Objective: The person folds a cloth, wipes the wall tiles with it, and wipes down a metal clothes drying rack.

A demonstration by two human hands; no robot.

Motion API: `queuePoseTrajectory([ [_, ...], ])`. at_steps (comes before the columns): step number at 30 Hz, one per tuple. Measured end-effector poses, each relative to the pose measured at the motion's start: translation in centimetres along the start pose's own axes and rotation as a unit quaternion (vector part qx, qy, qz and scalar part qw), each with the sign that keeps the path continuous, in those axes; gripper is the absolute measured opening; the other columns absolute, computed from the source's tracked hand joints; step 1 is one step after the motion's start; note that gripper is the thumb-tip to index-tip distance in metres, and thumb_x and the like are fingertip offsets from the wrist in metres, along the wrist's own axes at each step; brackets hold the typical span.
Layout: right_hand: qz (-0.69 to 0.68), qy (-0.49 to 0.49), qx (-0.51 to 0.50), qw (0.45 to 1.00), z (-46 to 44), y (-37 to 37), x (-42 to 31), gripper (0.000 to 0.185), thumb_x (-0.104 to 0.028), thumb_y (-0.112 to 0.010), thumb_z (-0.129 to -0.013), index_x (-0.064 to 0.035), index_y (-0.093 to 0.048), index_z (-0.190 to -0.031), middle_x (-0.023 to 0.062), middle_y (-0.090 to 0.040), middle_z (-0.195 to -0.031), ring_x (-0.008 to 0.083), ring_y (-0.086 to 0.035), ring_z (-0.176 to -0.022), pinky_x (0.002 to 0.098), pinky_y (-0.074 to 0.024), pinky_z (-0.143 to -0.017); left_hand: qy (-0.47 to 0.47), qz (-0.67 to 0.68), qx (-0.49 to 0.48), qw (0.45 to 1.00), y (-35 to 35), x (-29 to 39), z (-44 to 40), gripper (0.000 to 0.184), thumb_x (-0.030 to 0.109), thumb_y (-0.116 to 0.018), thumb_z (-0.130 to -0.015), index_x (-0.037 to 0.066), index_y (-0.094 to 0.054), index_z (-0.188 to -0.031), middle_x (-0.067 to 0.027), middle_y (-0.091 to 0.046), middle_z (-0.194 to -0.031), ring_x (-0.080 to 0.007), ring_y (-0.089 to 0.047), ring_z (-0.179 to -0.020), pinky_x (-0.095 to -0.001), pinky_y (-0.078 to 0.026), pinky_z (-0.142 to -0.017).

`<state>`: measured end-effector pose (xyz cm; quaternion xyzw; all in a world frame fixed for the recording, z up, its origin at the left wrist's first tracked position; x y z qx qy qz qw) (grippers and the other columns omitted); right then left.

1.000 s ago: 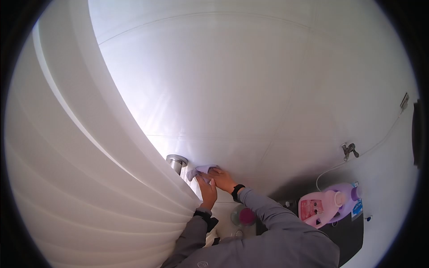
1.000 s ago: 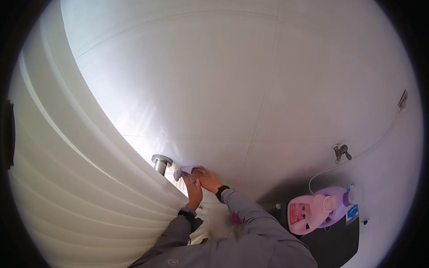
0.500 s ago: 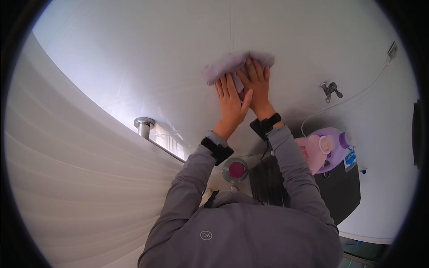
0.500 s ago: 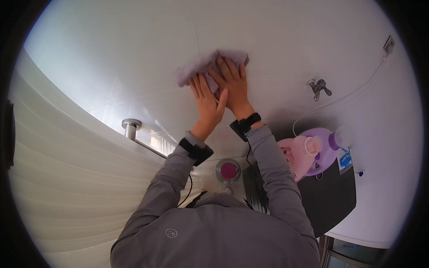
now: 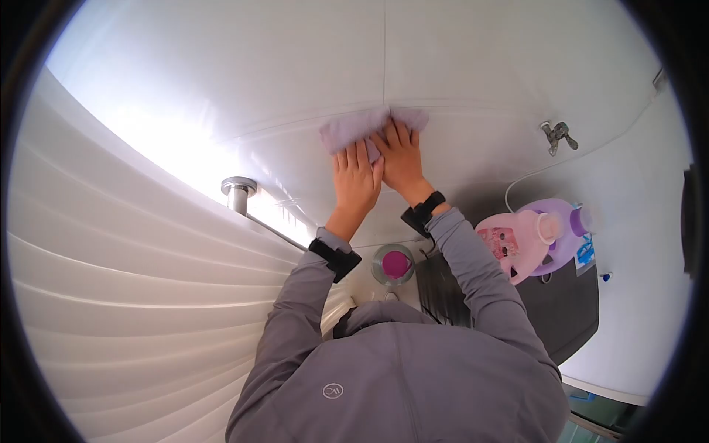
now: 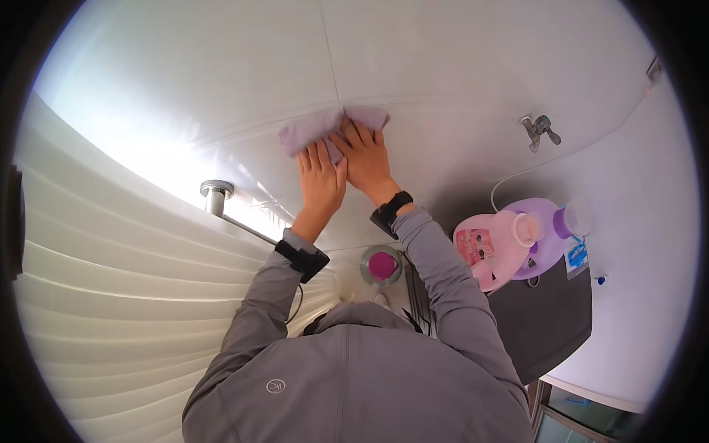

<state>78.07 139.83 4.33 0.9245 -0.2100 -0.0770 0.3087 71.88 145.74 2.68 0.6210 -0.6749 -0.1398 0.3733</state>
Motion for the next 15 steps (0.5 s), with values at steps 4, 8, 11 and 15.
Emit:
queuePoseTrajectory([
  [4,-0.010,-0.043,-0.026,0.999,-1.1,-0.7,-2.9,0.047,-0.031,-0.055,-0.086,-0.0195,-0.057,-0.132,0.0100,-0.041,-0.145,0.0290,-0.033,-0.135,0.0539,-0.0199,-0.109,-0.021,0.041,0.032,0.998,3.5,-0.9,-0.6,0.069,0.030,-0.053,-0.093,-0.010,-0.025,-0.142,-0.0305,-0.028,-0.146,-0.0513,-0.020,-0.137,-0.0564,-0.017,-0.113],
  [8,-0.039,0.046,0.132,0.989,-15.4,8.5,-10.2,0.050,-0.036,-0.056,-0.087,-0.0227,-0.053,-0.135,0.0053,-0.040,-0.147,0.0235,-0.030,-0.138,0.0522,-0.0158,-0.111,-0.076,0.030,0.259,0.962,17.9,-0.9,-8.8,0.065,0.030,-0.053,-0.092,-0.006,-0.031,-0.141,-0.0287,-0.029,-0.147,-0.0493,-0.025,-0.136,-0.0543,-0.018,-0.113],
  [11,-0.098,0.122,0.188,0.969,-23.2,12.7,-15.4,0.052,-0.027,-0.047,-0.093,-0.0067,-0.043,-0.141,0.0157,-0.034,-0.151,0.0294,-0.026,-0.142,0.0496,-0.0135,-0.116,-0.094,0.076,0.303,0.945,27.1,-1.1,-12.8,0.059,0.029,-0.045,-0.099,-0.006,-0.028,-0.143,-0.0281,-0.022,-0.152,-0.0422,-0.017,-0.143,-0.0461,-0.013,-0.117],
  [15,-0.057,0.111,0.190,0.974,-23.3,10.1,-19.2,0.047,-0.033,-0.049,-0.090,-0.0207,-0.050,-0.136,0.0031,-0.041,-0.147,0.0202,-0.033,-0.135,0.0454,-0.0167,-0.114,-0.077,0.048,0.329,0.940,28.4,-5.3,-11.1,0.058,0.026,-0.047,-0.097,-0.008,-0.029,-0.142,-0.0301,-0.024,-0.150,-0.0462,-0.019,-0.141,-0.0490,-0.017,-0.115],
])
Point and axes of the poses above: each hand's wrist, its own z-axis away from the middle knuckle, its own y-axis out of the back of the hand, x = y × z, the point moved 10 cm from there along -z, towards the middle knuckle
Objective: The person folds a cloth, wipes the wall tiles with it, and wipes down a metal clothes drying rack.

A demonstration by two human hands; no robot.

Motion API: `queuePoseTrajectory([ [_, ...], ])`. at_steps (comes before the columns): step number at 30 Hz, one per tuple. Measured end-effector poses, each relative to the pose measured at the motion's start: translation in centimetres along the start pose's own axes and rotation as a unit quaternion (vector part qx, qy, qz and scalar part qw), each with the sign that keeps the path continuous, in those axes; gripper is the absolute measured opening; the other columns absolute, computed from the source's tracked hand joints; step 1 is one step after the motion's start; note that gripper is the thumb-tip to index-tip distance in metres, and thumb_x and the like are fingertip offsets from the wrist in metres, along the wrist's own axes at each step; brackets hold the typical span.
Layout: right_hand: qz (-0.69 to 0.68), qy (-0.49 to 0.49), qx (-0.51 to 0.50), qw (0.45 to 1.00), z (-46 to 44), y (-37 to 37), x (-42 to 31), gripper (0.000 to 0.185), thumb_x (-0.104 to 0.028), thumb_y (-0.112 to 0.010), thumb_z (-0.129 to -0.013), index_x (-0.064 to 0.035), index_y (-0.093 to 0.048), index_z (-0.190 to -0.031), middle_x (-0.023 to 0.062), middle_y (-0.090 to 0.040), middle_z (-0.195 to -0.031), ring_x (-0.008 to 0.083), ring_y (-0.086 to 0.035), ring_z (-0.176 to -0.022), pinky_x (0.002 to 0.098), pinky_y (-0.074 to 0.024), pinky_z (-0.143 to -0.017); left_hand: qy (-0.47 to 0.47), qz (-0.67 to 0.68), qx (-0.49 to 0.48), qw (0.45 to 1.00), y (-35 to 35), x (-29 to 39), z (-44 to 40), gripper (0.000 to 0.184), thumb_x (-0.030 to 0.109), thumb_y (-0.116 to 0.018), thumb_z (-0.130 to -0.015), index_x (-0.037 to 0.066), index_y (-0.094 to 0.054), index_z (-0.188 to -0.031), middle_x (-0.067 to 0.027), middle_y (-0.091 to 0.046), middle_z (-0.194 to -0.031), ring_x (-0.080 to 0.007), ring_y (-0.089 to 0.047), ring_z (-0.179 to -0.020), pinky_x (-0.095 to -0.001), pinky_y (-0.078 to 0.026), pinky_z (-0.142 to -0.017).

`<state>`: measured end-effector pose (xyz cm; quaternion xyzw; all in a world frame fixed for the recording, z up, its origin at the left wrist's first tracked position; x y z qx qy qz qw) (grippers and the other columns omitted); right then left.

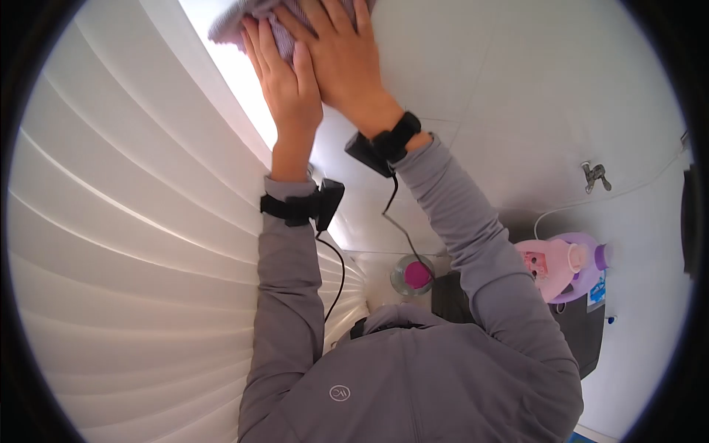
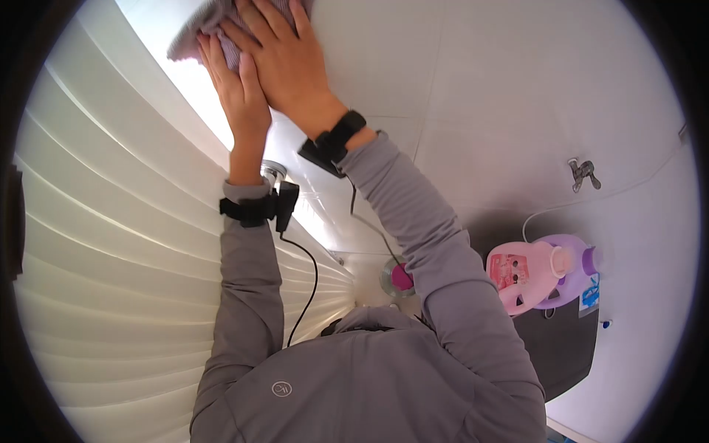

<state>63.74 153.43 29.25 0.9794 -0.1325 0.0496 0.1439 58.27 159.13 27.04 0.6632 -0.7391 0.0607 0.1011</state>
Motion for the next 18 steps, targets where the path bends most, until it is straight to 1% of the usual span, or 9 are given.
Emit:
queuePoseTrajectory([
  [1,0.019,-0.004,-0.006,1.000,1.7,-1.1,-0.9,0.046,-0.034,-0.053,-0.088,-0.0264,-0.054,-0.133,-0.0022,-0.045,-0.144,0.0164,-0.037,-0.131,0.0453,-0.0191,-0.113,0.039,-0.001,0.006,0.999,0.3,-1.2,2.3,0.058,0.025,-0.045,-0.098,-0.009,-0.028,-0.142,-0.0307,-0.021,-0.151,-0.0462,-0.017,-0.142,-0.0492,-0.016,-0.115],
  [3,0.064,0.057,-0.077,0.993,7.4,-5.1,-3.4,0.045,-0.032,-0.050,-0.089,-0.0290,-0.053,-0.134,-0.0024,-0.045,-0.144,0.0154,-0.041,-0.128,0.0464,-0.0240,-0.110,0.142,-0.001,0.027,0.989,0.6,-5.0,9.9,0.060,0.029,-0.037,-0.100,-0.010,-0.023,-0.144,-0.0307,-0.013,-0.154,-0.0456,-0.010,-0.143,-0.0502,-0.008,-0.116],
  [6,-0.052,0.075,-0.201,0.975,16.2,-9.0,-5.9,0.046,-0.028,-0.051,-0.088,-0.0267,-0.053,-0.134,-0.0081,-0.052,-0.137,0.0117,-0.051,-0.118,0.0338,-0.0316,-0.108,0.318,0.055,0.029,0.946,0.6,-8.8,21.8,0.067,0.032,-0.034,-0.101,-0.012,-0.011,-0.146,-0.0310,-0.010,-0.154,-0.0414,-0.006,-0.145,-0.0457,-0.006,-0.117],
  [7,-0.099,0.064,-0.233,0.965,18.2,-10.1,-6.2,0.046,-0.027,-0.052,-0.088,-0.0252,-0.053,-0.134,-0.0090,-0.054,-0.134,0.0111,-0.052,-0.117,0.0311,-0.0323,-0.108,0.346,-0.006,0.002,0.938,0.9,-9.1,23.6,0.066,0.031,-0.034,-0.101,-0.012,-0.010,-0.146,-0.0308,-0.012,-0.154,-0.0397,-0.009,-0.145,-0.0437,-0.008,-0.116],
  [10,-0.093,0.080,-0.160,0.980,17.3,-8.8,-5.9,0.045,-0.026,-0.053,-0.088,-0.0229,-0.055,-0.132,-0.0088,-0.057,-0.131,0.0093,-0.053,-0.116,0.0281,-0.0334,-0.106,0.351,0.148,0.031,0.924,0.4,-8.2,21.3,0.068,0.032,-0.037,-0.100,-0.012,-0.011,-0.146,-0.0312,-0.014,-0.153,-0.0421,-0.010,-0.144,-0.0459,-0.009,-0.116],
  [12,-0.059,0.073,-0.172,0.981,16.6,-7.4,-4.1,0.043,-0.026,-0.053,-0.088,-0.0234,-0.057,-0.130,-0.0077,-0.055,-0.134,0.0080,-0.052,-0.118,0.0308,-0.0338,-0.106,0.307,-0.034,0.003,0.951,0.3,-7.8,20.4,0.070,0.036,-0.037,-0.101,-0.011,-0.012,-0.146,-0.0306,-0.012,-0.153,-0.0409,-0.011,-0.144,-0.0436,-0.011,-0.117],
  [14,-0.098,0.026,-0.136,0.986,14.1,-3.9,-1.0,0.043,-0.026,-0.053,-0.088,-0.0233,-0.057,-0.130,-0.0064,-0.054,-0.135,0.0078,-0.051,-0.118,0.0323,-0.0340,-0.106,0.243,-0.020,-0.007,0.970,-2.4,-3.5,17.0,0.071,0.034,-0.042,-0.099,-0.011,-0.014,-0.145,-0.0324,-0.011,-0.153,-0.0454,-0.007,-0.143,-0.0498,-0.007,-0.116],
  [16,-0.062,-0.053,-0.137,0.987,14.8,-0.8,3.9,0.043,-0.031,-0.055,-0.086,-0.0217,-0.058,-0.128,0.0008,-0.053,-0.136,0.0165,-0.049,-0.122,0.0432,-0.0312,-0.107,0.165,0.014,-0.029,0.986,-6.0,1.1,14.9,0.073,0.032,-0.047,-0.096,-0.012,-0.015,-0.145,-0.0351,-0.011,-0.151,-0.0502,-0.003,-0.142,-0.0546,-0.006,-0.115],
  [18,0.007,-0.119,-0.082,0.990,17.5,2.7,9.5,0.042,-0.033,-0.054,-0.086,-0.0198,-0.059,-0.126,0.0067,-0.050,-0.138,0.0252,-0.047,-0.125,0.0508,-0.0286,-0.106,0.113,0.007,-0.098,0.989,-11.1,5.4,15.6,0.072,0.032,-0.054,-0.092,-0.011,-0.025,-0.142,-0.0353,-0.023,-0.146,-0.0531,-0.015,-0.138,-0.0582,-0.014,-0.112],
])
Point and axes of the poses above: each hand's wrist, its own z-axis away from the middle knuckle, its own y-axis out of the back of the hand, x = y × z, the point moved 10 cm from there along -z, towards the middle knuckle
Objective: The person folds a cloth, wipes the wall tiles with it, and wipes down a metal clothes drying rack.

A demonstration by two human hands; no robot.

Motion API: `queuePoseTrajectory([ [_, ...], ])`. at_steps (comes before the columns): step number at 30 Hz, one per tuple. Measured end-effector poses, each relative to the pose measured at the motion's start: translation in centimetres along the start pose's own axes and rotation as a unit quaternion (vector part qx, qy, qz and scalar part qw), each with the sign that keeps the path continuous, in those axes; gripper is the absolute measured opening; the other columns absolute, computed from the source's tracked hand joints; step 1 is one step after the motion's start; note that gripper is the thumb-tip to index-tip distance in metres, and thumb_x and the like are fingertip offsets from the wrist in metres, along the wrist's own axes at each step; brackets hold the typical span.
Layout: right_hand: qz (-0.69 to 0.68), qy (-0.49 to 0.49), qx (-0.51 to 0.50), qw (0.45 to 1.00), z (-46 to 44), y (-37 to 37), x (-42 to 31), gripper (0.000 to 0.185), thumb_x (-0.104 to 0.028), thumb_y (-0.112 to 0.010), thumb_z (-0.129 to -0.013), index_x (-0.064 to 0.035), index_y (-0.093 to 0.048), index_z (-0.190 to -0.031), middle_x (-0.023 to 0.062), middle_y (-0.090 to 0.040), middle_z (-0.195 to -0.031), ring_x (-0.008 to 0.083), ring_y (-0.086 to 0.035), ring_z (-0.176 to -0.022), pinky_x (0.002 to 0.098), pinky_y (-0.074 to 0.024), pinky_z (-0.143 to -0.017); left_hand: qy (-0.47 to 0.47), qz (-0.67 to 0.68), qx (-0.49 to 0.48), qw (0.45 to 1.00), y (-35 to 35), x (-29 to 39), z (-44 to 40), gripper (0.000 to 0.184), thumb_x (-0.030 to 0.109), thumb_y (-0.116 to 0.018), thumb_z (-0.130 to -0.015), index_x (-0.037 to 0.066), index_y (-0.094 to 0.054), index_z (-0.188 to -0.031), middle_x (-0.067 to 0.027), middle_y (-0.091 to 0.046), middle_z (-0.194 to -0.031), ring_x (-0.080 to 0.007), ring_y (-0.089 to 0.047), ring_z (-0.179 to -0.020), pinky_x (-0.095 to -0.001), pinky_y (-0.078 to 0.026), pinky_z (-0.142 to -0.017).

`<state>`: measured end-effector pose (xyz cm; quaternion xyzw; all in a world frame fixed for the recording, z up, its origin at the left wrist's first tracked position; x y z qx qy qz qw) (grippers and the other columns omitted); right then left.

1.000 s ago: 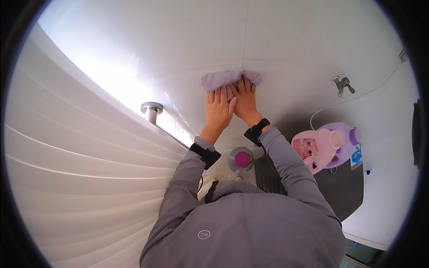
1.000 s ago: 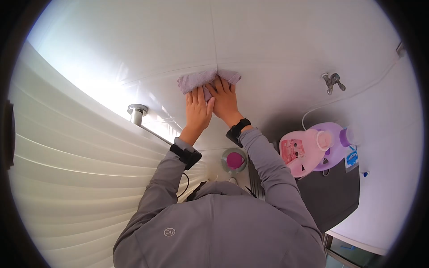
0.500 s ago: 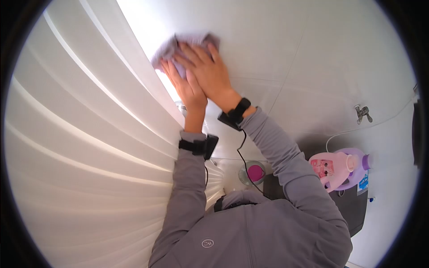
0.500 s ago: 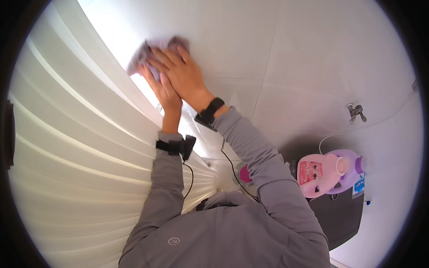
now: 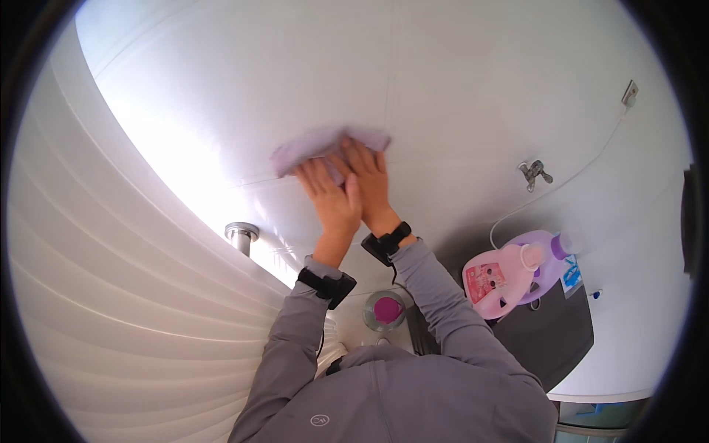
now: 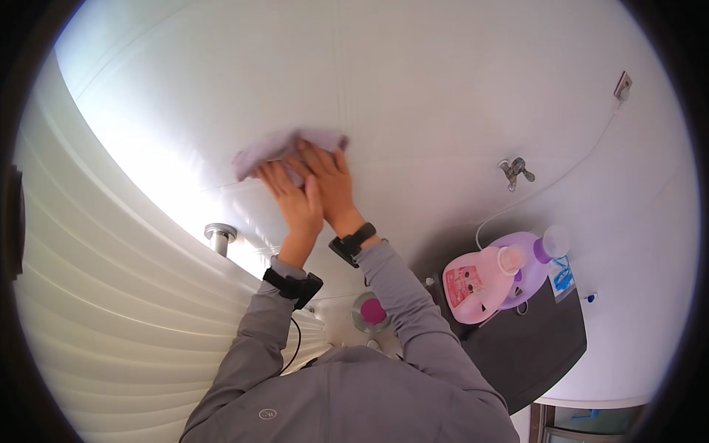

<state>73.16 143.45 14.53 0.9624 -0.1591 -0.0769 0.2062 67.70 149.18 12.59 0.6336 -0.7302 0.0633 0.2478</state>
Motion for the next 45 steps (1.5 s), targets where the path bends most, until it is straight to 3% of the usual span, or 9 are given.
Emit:
queuePoseTrajectory([
  [3,0.071,-0.130,0.091,0.985,6.6,3.0,9.8,0.053,-0.038,-0.048,-0.094,-0.0100,-0.045,-0.139,0.0215,-0.030,-0.150,0.0408,-0.026,-0.138,0.0598,-0.0165,-0.111,-0.116,-0.005,-0.152,0.982,-7.9,6.8,2.4,0.061,0.034,-0.057,-0.090,-0.002,-0.042,-0.137,-0.0238,-0.044,-0.138,-0.0434,-0.036,-0.131,-0.0538,-0.026,-0.110],
  [5,0.016,-0.234,0.134,0.963,9.9,5.4,13.7,0.070,-0.040,-0.047,-0.097,-0.0029,-0.018,-0.149,0.0186,-0.016,-0.156,0.0354,-0.012,-0.145,0.0500,-0.0097,-0.117,-0.200,-0.006,-0.186,0.962,-11.9,10.1,4.7,0.055,0.034,-0.057,-0.089,0.004,-0.048,-0.135,-0.0136,-0.052,-0.133,-0.0322,-0.043,-0.128,-0.0456,-0.030,-0.110],
  [8,0.024,-0.244,0.168,0.955,11.4,6.5,18.2,0.070,-0.039,-0.046,-0.097,-0.0043,-0.018,-0.150,0.0192,-0.015,-0.156,0.0345,-0.011,-0.145,0.0494,-0.0081,-0.117,-0.227,0.014,-0.231,0.946,-13.1,13.4,2.7,0.054,0.033,-0.057,-0.088,0.005,-0.049,-0.133,-0.0134,-0.051,-0.134,-0.0294,-0.043,-0.130,-0.0429,-0.030,-0.111],
  [16,0.137,-0.179,0.246,0.943,-8.6,15.4,19.4,0.067,-0.038,-0.046,-0.095,-0.0077,-0.022,-0.150,0.0205,-0.017,-0.155,0.0349,-0.011,-0.146,0.0526,-0.0077,-0.116,-0.397,0.031,-0.010,0.917,-8.0,27.4,-17.4,0.052,0.026,-0.055,-0.084,0.002,-0.049,-0.130,-0.0154,-0.047,-0.139,-0.0289,-0.040,-0.133,-0.0419,-0.028,-0.113],
  [20,0.188,-0.114,0.252,0.942,-17.9,16.7,11.9,0.066,-0.038,-0.046,-0.094,-0.0094,-0.024,-0.150,0.0211,-0.018,-0.155,0.0351,-0.011,-0.146,0.0542,-0.0074,-0.115,-0.341,0.035,0.026,0.939,-2.9,25.5,-22.4,0.052,0.024,-0.053,-0.083,0.000,-0.049,-0.129,-0.0175,-0.046,-0.140,-0.0302,-0.039,-0.134,-0.0431,-0.026,-0.114],
  [27,0.056,0.140,0.138,0.979,-27.5,7.9,-12.6,0.063,-0.034,-0.046,-0.092,-0.0123,-0.030,-0.149,0.0195,-0.021,-0.155,0.0327,-0.012,-0.146,0.0553,-0.0056,-0.115,-0.166,-0.092,0.138,0.972,16.1,8.0,-26.3,0.058,0.026,-0.050,-0.094,-0.004,-0.033,-0.141,-0.0252,-0.033,-0.148,-0.0397,-0.027,-0.139,-0.0451,-0.024,-0.114],
  [32,0.085,0.239,0.121,0.960,-29.9,0.5,-22.9,0.064,-0.033,-0.051,-0.090,-0.0150,-0.032,-0.148,0.0146,-0.022,-0.155,0.0301,-0.013,-0.146,0.0538,-0.0048,-0.116,0.001,0.059,0.129,0.990,23.6,-1.8,-27.7,0.063,0.029,-0.047,-0.097,-0.003,-0.022,-0.146,-0.0229,-0.026,-0.152,-0.0381,-0.024,-0.141,-0.0406,-0.023,-0.114],
  [38,0.030,0.285,0.136,0.948,-31.0,1.1,-24.1,0.061,-0.031,-0.051,-0.091,-0.0151,-0.035,-0.147,0.0112,-0.027,-0.154,0.0255,-0.018,-0.145,0.0482,-0.0064,-0.119,-0.051,-0.030,0.220,0.974,24.9,-2.4,-28.8,0.065,0.027,-0.051,-0.094,-0.004,-0.026,-0.145,-0.0236,-0.025,-0.152,-0.0375,-0.021,-0.143,-0.0427,-0.020,-0.115],
  [45,0.072,0.225,0.180,0.955,-33.9,13.0,-11.9,0.062,-0.034,-0.050,-0.091,-0.0133,-0.034,-0.147,0.0111,-0.029,-0.154,0.0252,-0.019,-0.145,0.0462,-0.0081,-0.118,-0.226,-0.041,0.217,0.949,16.5,13.2,-32.5,0.063,0.030,-0.057,-0.089,-0.004,-0.040,-0.139,-0.0273,-0.033,-0.147,-0.0417,-0.026,-0.139,-0.0469,-0.020,-0.115],
])
Point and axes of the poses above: each hand's wrist, its own z-axis away from the middle knuckle, its own y-axis out of the back of the hand, x = y × z, the point moved 10 cm from there along -z, towards the middle knuckle
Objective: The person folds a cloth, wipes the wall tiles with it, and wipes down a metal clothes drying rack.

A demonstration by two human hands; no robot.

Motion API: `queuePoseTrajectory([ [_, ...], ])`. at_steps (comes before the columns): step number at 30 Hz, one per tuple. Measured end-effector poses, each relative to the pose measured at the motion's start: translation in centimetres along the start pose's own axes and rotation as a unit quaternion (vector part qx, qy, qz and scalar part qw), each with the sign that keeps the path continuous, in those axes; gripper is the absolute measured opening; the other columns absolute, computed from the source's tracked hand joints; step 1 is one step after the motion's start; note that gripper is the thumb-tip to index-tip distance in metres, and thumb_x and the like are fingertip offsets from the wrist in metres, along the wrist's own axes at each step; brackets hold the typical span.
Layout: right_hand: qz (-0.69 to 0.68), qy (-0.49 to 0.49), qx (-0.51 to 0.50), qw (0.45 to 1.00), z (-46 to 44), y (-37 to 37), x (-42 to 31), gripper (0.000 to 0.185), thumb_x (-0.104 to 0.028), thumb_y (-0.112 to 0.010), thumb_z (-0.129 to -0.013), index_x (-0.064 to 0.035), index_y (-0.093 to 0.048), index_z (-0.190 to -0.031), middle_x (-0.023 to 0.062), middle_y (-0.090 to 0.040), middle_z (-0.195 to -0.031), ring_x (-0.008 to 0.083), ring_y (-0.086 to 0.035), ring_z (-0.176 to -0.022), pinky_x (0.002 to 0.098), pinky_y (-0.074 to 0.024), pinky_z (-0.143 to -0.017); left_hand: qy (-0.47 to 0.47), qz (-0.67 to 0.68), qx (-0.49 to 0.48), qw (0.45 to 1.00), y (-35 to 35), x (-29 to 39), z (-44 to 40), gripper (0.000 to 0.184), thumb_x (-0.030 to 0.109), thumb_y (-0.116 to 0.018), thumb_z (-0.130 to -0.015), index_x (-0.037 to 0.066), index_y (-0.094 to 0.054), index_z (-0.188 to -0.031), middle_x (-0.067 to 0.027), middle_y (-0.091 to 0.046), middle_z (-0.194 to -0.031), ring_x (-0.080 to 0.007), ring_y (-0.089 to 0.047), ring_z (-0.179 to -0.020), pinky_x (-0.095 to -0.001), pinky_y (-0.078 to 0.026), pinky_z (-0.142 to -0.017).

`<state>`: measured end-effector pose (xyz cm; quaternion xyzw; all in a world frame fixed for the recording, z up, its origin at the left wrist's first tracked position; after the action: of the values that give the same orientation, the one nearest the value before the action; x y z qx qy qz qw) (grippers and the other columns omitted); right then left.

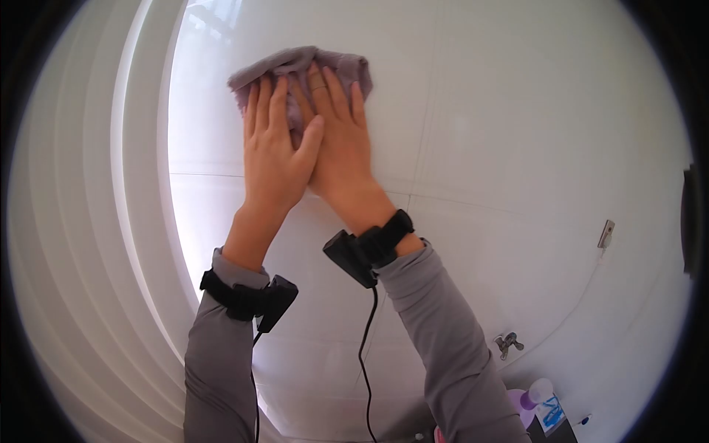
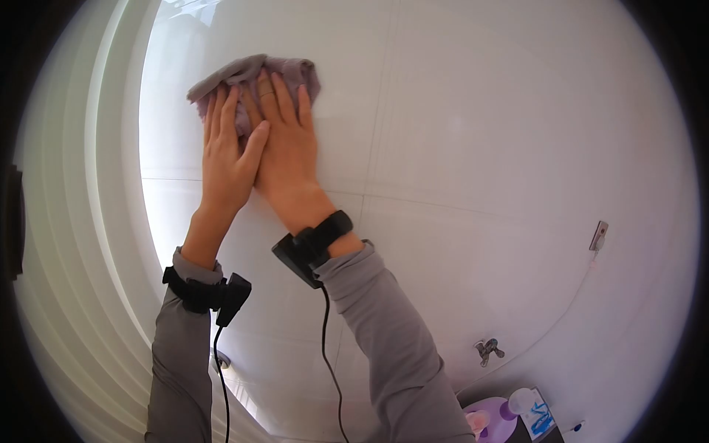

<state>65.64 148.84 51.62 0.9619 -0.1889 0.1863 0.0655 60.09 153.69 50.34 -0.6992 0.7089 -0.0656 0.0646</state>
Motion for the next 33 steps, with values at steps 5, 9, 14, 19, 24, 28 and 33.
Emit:
queuePoseTrajectory([
  [5,0.121,-0.085,0.007,0.989,2.2,6.8,12.6,0.064,-0.032,-0.049,-0.093,-0.0145,-0.028,-0.150,0.0127,-0.023,-0.156,0.0271,-0.016,-0.145,0.0470,-0.0096,-0.117,-0.140,0.035,-0.031,0.989,-8.5,10.4,-3.2,0.059,0.034,-0.055,-0.090,0.001,-0.044,-0.137,-0.0233,-0.037,-0.146,-0.0366,-0.029,-0.139,-0.0455,-0.021,-0.115],
  [9,0.127,-0.127,-0.023,0.983,6.4,10.7,20.0,0.063,-0.031,-0.045,-0.095,-0.0140,-0.023,-0.152,0.0153,-0.021,-0.156,0.0312,-0.014,-0.146,0.0490,-0.0087,-0.117,-0.209,0.064,-0.044,0.975,-13.3,16.8,-1.2,0.062,0.043,-0.050,-0.093,0.000,-0.044,-0.137,-0.0215,-0.038,-0.145,-0.0336,-0.031,-0.139,-0.0442,-0.022,-0.116],
  [14,0.149,-0.058,-0.099,0.982,9.1,10.3,21.9,0.063,-0.030,-0.044,-0.094,-0.0141,-0.022,-0.152,0.0162,-0.016,-0.157,0.0323,-0.009,-0.146,0.0504,-0.0062,-0.117,-0.245,-0.011,-0.044,0.968,-13.9,16.0,2.7,0.072,0.056,-0.046,-0.092,0.002,-0.042,-0.140,-0.0160,-0.038,-0.147,-0.0275,-0.030,-0.139,-0.0401,-0.025,-0.115],
  [19,0.120,-0.048,-0.110,0.986,7.0,11.2,23.1,0.062,-0.028,-0.043,-0.093,-0.0156,-0.025,-0.151,0.0150,-0.012,-0.158,0.0322,-0.006,-0.147,0.0518,-0.0039,-0.116,-0.253,-0.095,-0.055,0.961,-14.7,16.2,1.8,0.070,0.054,-0.049,-0.091,0.007,-0.039,-0.142,-0.0100,-0.040,-0.146,-0.0233,-0.034,-0.136,-0.0351,-0.028,-0.113],
  [24,0.091,0.052,-0.021,0.994,3.2,12.7,17.2,0.061,-0.034,-0.046,-0.091,-0.0196,-0.033,-0.149,0.0131,-0.017,-0.158,0.0268,-0.009,-0.147,0.0507,-0.0034,-0.117,-0.261,-0.260,0.014,0.930,-7.9,16.7,0.5,0.065,0.048,-0.052,-0.092,0.008,-0.038,-0.142,-0.0095,-0.040,-0.145,-0.0246,-0.038,-0.134,-0.0342,-0.034,-0.110],
  [28,0.047,0.094,0.033,0.994,3.2,13.1,13.8,0.059,-0.038,-0.045,-0.091,-0.0215,-0.038,-0.146,0.0119,-0.022,-0.156,0.0250,-0.013,-0.146,0.0501,-0.0033,-0.117,-0.248,-0.333,0.020,0.910,-4.8,17.3,1.9,0.054,0.036,-0.049,-0.096,0.007,-0.038,-0.141,-0.0126,-0.041,-0.145,-0.0284,-0.041,-0.132,-0.0361,-0.037,-0.108],
  [33,0.021,0.089,0.075,0.993,4.5,12.2,13.0,0.056,-0.042,-0.042,-0.092,-0.0247,-0.040,-0.145,0.0102,-0.027,-0.155,0.0234,-0.016,-0.146,0.0488,-0.0021,-0.118,-0.203,-0.379,0.053,0.901,-6.0,17.6,3.0,0.046,0.019,-0.051,-0.093,0.002,-0.043,-0.134,-0.0177,-0.044,-0.142,-0.0317,-0.044,-0.130,-0.0384,-0.040,-0.106],
])
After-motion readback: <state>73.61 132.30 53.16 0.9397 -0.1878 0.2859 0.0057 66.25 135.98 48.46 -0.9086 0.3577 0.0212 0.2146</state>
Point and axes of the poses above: each hand's wrist, its own z-axis away from the middle knuckle, its own y-axis out of the back of the hand, x = y × z, the point moved 10 cm from there along -z, towards the middle knuckle
